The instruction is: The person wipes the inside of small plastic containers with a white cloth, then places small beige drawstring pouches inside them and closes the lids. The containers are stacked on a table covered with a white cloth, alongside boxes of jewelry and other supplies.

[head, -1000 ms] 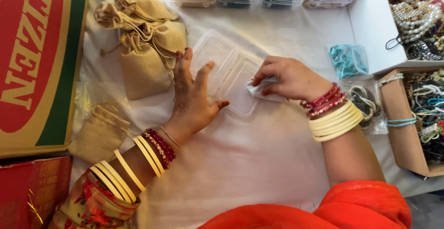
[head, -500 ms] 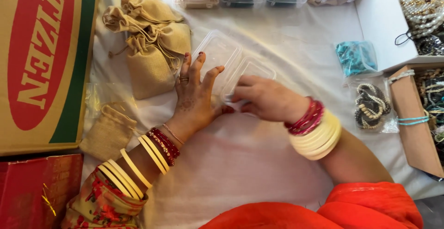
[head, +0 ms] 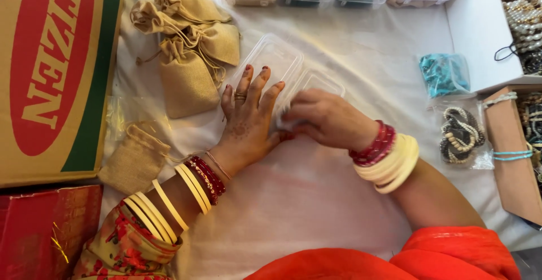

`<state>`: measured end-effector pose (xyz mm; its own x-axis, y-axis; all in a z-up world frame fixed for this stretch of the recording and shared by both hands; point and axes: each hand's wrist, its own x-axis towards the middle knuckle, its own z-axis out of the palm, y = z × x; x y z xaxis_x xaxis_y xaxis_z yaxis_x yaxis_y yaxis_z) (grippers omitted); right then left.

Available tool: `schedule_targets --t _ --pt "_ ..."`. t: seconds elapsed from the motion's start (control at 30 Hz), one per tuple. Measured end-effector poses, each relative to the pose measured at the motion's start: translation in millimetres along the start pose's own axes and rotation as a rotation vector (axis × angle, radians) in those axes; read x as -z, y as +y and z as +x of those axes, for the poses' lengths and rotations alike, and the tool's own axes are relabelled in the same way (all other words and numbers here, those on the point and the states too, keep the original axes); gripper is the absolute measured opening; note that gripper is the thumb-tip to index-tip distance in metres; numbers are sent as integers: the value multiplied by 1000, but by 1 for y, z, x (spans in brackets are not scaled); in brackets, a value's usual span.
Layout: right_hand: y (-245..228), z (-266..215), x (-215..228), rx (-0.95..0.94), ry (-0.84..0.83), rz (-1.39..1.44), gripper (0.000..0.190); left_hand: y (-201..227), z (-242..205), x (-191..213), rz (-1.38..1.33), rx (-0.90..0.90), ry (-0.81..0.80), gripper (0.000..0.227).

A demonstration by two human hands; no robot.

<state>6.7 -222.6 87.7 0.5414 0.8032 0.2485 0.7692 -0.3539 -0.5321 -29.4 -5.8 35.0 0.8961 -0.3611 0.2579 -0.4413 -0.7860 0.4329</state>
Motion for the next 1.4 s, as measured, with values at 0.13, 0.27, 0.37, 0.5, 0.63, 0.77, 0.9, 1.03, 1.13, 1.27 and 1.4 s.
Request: schedule_targets --t 0.13,0.27,0.37,0.5,0.63,0.77,0.9,1.03,1.13,1.27,1.4 --pt "9 -12 24 -150 -268 120 18 4 1 3 -36 10 8 109" --pt "35 -19 37 -489 -153 -62 17 7 0 6 15 19 -7 109" --pt "53 -19 15 -498 182 -163 18 7 2 4 32 8 -6 109" --pt "26 -2 -11 -222 291 -80 25 5 2 1 47 20 -44 112" --pt "8 -1 4 -77 -27 78 16 4 1 2 43 -5 -8 110" --pt "25 -16 34 -327 -265 175 20 4 2 3 -2 12 -15 114" --pt "61 -26 31 -533 156 -92 23 4 2 1 24 2 -17 113" --pt "50 -14 3 -416 323 -179 21 4 2 1 15 12 -16 114" --pt "22 -3 1 -239 216 -30 23 3 2 1 27 7 -31 114" --pt "5 -8 28 -216 -324 120 20 1 0 0 11 -3 6 111" --pt "33 -21 54 -562 -220 67 21 5 3 2 -22 14 -13 113"
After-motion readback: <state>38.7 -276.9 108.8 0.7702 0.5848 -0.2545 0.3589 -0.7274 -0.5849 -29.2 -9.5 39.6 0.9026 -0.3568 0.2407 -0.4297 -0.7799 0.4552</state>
